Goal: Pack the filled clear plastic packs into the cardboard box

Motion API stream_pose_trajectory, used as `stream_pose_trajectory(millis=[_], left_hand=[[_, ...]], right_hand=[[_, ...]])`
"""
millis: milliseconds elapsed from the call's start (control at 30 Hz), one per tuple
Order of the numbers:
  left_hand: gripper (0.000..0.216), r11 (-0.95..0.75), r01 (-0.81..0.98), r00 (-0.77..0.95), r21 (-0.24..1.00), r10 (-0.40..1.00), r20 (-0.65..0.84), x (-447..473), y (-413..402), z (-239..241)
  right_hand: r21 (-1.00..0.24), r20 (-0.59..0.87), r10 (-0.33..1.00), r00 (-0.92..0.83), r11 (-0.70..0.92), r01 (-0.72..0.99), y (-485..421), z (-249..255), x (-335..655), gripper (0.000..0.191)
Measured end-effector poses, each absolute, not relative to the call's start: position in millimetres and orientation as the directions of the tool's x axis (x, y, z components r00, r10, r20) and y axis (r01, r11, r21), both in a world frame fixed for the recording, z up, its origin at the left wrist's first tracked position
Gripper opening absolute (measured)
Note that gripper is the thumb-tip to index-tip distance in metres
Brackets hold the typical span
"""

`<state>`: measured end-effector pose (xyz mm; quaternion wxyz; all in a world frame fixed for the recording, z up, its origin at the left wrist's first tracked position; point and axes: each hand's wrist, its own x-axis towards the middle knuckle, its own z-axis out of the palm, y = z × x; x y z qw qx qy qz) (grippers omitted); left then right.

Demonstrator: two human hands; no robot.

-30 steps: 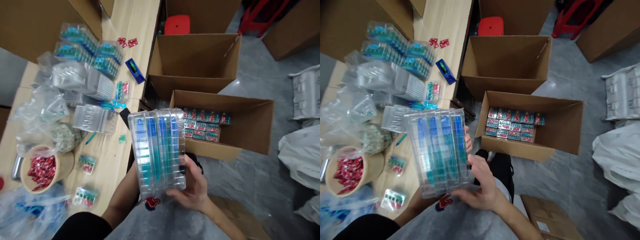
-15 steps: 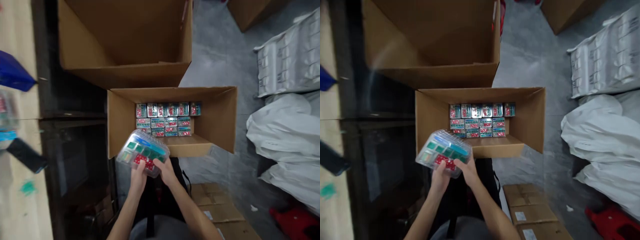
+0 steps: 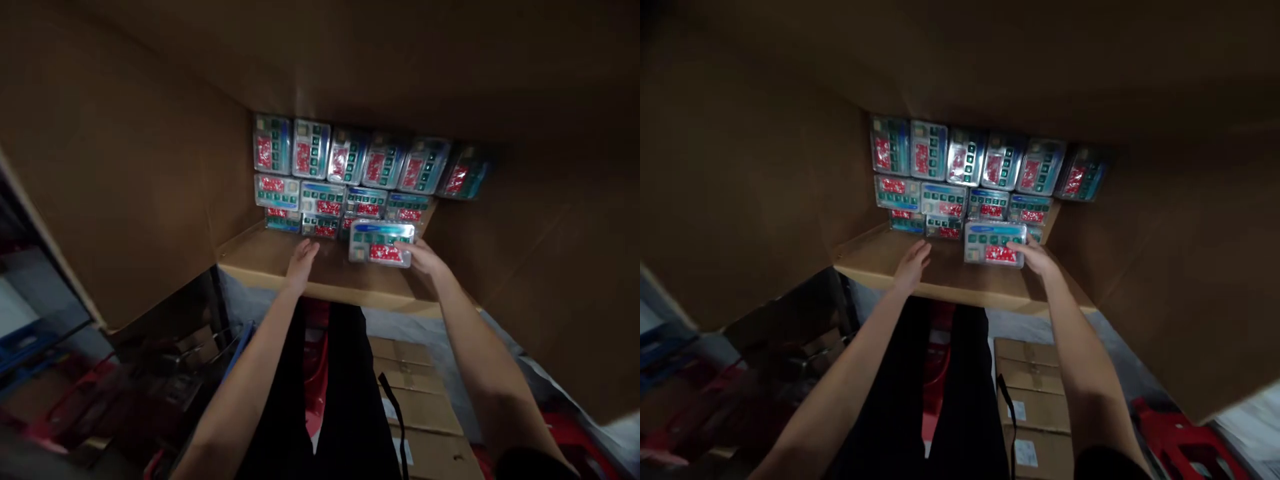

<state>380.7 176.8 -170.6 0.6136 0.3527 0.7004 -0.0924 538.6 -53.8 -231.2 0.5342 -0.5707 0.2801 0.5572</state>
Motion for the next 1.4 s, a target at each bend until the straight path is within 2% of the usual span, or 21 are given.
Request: stream_pose_trajectory(millis=[100,200,267,367,467,633,767,867,1000,1100,1233,1400], left_hand=[[0.019,0.641,0.699,0.040,0.316,0.406,-0.913,379.3,204.5,-209.1],[0.015,0.622,0.720,0.037,0.307,0.407,-0.913,376.9,221.4,-247.4],[0.015,0.663,0.701,0.005,0.263,0.364,-0.931,377.6,225.7,-273.3],[0.013,0.769,0.621,-0.041,0.150,0.223,-0.974,386.2,224.3,-309.5],[0.009,0.849,0.523,-0.033,0.079,0.113,-0.993,402.9,219.2,-337.6],[0.009,0.919,0.372,-0.006,0.132,0.145,-0.989,428.6,215.3,-352.2],[0.011,0.907,0.414,-0.035,0.076,0.100,-0.994,434.6,221.2,-340.4],[0.018,0.873,0.486,-0.046,0.039,0.070,-0.996,433.5,229.3,-327.3],[0.019,0.761,0.642,-0.035,0.091,0.149,-0.988,419.7,231.6,-296.7],[0.016,0.699,0.696,0.035,0.165,0.196,-0.980,392.8,219.4,-252.3],[0.029,0.641,0.730,0.102,0.236,0.239,-0.966,336.2,191.5,-167.8],[0.033,0.567,0.784,0.124,0.253,0.257,-0.958,252.0,169.8,-61.2]], right_hand=[[-0.291,-0.945,0.238,0.226,-0.289,-0.912,-47.1,-286.6,555.9,0.049],[-0.350,-0.924,0.254,0.286,-0.257,-0.901,-33.5,-337.8,561.2,0.049],[-0.390,-0.905,0.276,0.323,-0.237,-0.890,-24.7,-366.8,561.2,0.050],[-0.442,-0.883,0.290,0.370,-0.245,-0.863,-17.3,-396.8,561.4,0.052],[-0.495,-0.857,0.297,0.422,-0.242,-0.835,-17.6,-408.2,563.7,0.057],[-0.535,-0.843,0.263,0.470,-0.314,-0.784,-19.8,-406.2,560.7,0.062],[-0.601,-0.782,0.141,0.608,-0.433,-0.672,-9.7,-406.6,549.5,0.064],[-0.570,-0.754,0.055,0.655,-0.550,-0.610,2.6,-402.6,543.3,0.067],[-0.442,-0.716,-0.068,0.695,-0.726,-0.527,13.4,-376.2,536.5,0.073],[-0.420,-0.710,-0.051,0.703,-0.770,-0.480,17.3,-332.9,519.7,0.070],[-0.396,-0.755,0.095,0.649,-0.855,-0.335,23.1,-242.0,470.9,0.052],[-0.401,-0.815,0.326,0.479,-0.914,-0.059,30.7,-114.4,393.2,0.044]])
